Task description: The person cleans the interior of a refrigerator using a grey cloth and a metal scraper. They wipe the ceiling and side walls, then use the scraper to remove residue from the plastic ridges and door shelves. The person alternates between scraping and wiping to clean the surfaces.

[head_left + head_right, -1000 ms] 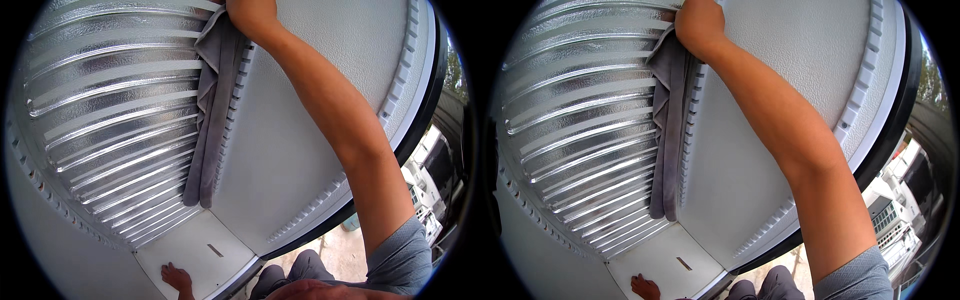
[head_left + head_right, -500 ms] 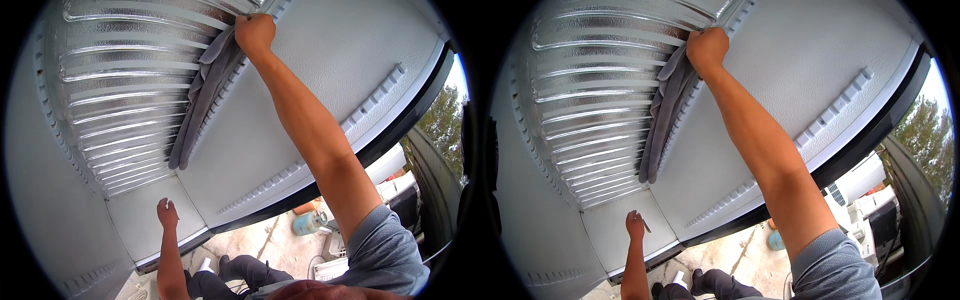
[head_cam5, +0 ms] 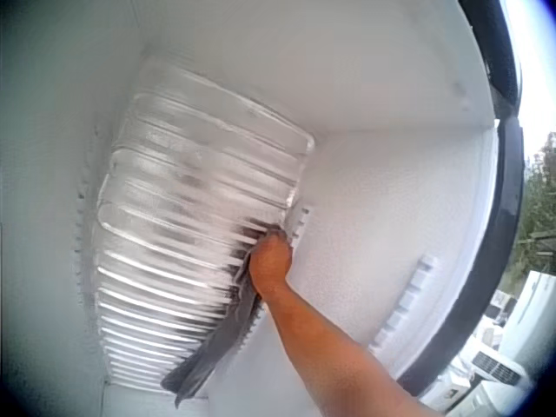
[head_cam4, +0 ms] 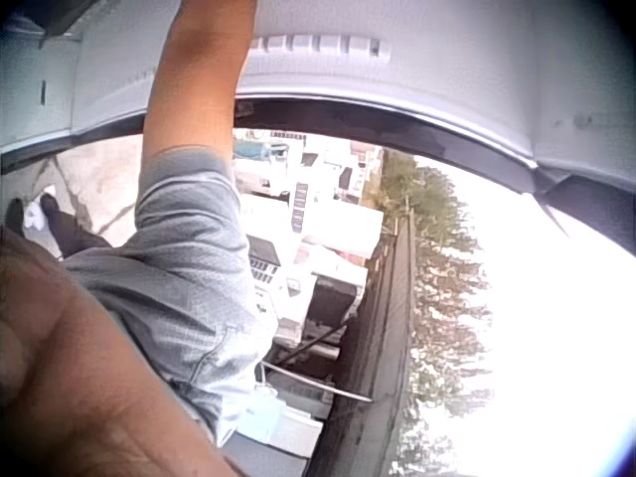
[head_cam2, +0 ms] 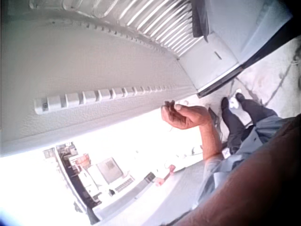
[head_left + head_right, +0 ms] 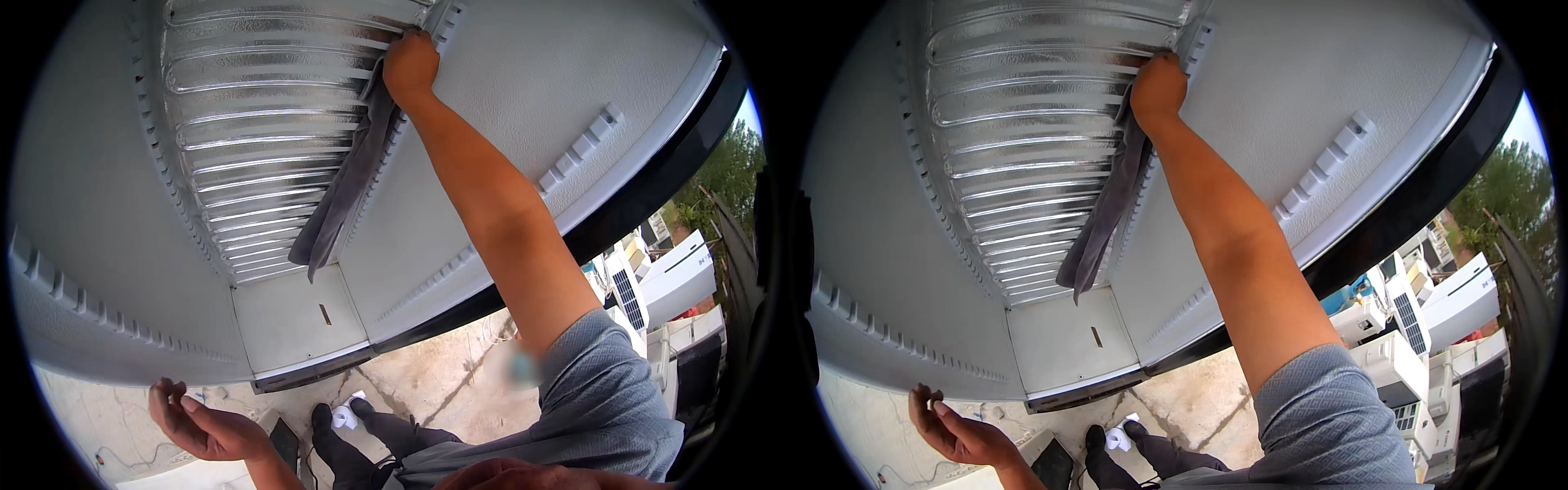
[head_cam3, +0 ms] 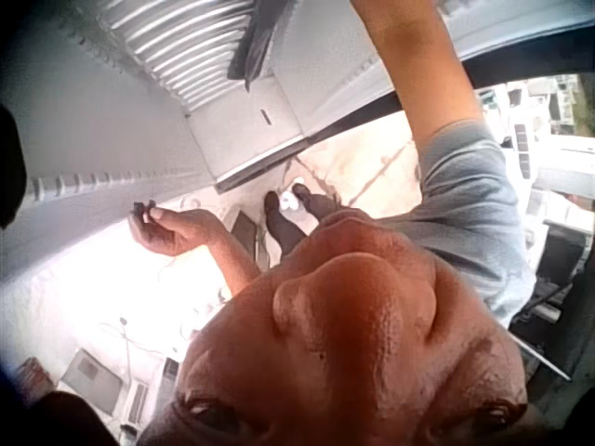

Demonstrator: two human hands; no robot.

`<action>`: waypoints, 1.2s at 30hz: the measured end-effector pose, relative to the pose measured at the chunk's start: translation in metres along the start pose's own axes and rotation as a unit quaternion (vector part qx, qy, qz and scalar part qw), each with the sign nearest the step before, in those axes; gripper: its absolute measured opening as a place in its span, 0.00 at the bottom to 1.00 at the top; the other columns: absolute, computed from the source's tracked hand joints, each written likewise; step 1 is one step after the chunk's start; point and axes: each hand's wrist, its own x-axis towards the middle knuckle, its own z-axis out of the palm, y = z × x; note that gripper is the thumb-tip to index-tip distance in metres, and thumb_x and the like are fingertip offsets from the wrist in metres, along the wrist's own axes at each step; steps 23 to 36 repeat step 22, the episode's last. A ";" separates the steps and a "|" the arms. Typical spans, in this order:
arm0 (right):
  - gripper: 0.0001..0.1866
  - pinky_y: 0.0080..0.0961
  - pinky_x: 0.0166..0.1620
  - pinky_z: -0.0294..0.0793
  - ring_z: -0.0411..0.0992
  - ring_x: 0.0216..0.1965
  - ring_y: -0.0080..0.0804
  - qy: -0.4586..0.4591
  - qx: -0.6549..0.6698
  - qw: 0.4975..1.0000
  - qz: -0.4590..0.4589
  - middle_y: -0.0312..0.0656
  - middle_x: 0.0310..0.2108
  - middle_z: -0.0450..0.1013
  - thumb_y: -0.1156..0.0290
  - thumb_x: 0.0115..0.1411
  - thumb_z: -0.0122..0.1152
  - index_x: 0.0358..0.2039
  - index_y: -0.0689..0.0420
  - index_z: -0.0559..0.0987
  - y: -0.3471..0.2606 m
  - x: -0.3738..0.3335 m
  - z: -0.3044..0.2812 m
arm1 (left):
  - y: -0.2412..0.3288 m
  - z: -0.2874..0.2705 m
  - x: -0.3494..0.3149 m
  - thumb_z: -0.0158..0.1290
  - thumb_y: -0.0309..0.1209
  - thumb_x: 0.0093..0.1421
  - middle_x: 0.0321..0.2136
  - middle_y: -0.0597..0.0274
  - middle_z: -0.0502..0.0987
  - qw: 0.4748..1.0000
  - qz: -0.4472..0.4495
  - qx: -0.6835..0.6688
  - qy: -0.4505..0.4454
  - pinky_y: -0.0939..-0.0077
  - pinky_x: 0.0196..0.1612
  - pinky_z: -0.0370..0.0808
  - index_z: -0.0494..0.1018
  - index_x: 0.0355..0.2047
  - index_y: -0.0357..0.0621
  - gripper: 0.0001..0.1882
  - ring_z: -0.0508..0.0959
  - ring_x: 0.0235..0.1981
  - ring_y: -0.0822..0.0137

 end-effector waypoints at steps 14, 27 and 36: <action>0.12 0.54 0.48 0.78 0.78 0.43 0.60 0.018 0.094 0.980 0.173 0.58 0.42 0.77 0.70 0.66 0.57 0.41 0.66 0.83 -0.038 0.044 -0.011 | 0.063 0.028 0.179 0.68 0.51 0.64 0.49 0.52 0.83 0.994 -0.053 0.065 0.064 0.68 0.55 0.77 0.77 0.57 0.34 0.34 0.82 0.48 0.62; 0.13 0.50 0.52 0.79 0.80 0.42 0.63 -0.139 0.198 0.939 0.245 0.60 0.48 0.80 0.64 0.60 0.64 0.41 0.56 0.86 -0.024 0.055 -0.008 | 0.054 0.022 0.178 0.70 0.49 0.63 0.53 0.53 0.82 0.996 -0.057 0.040 0.057 0.68 0.60 0.77 0.72 0.63 0.34 0.38 0.82 0.51 0.60; 0.13 0.50 0.52 0.79 0.80 0.42 0.63 -0.139 0.198 0.939 0.245 0.60 0.48 0.80 0.64 0.60 0.64 0.41 0.56 0.86 -0.024 0.055 -0.008 | 0.054 0.022 0.178 0.70 0.49 0.63 0.53 0.53 0.82 0.996 -0.057 0.040 0.057 0.68 0.60 0.77 0.72 0.63 0.34 0.38 0.82 0.51 0.60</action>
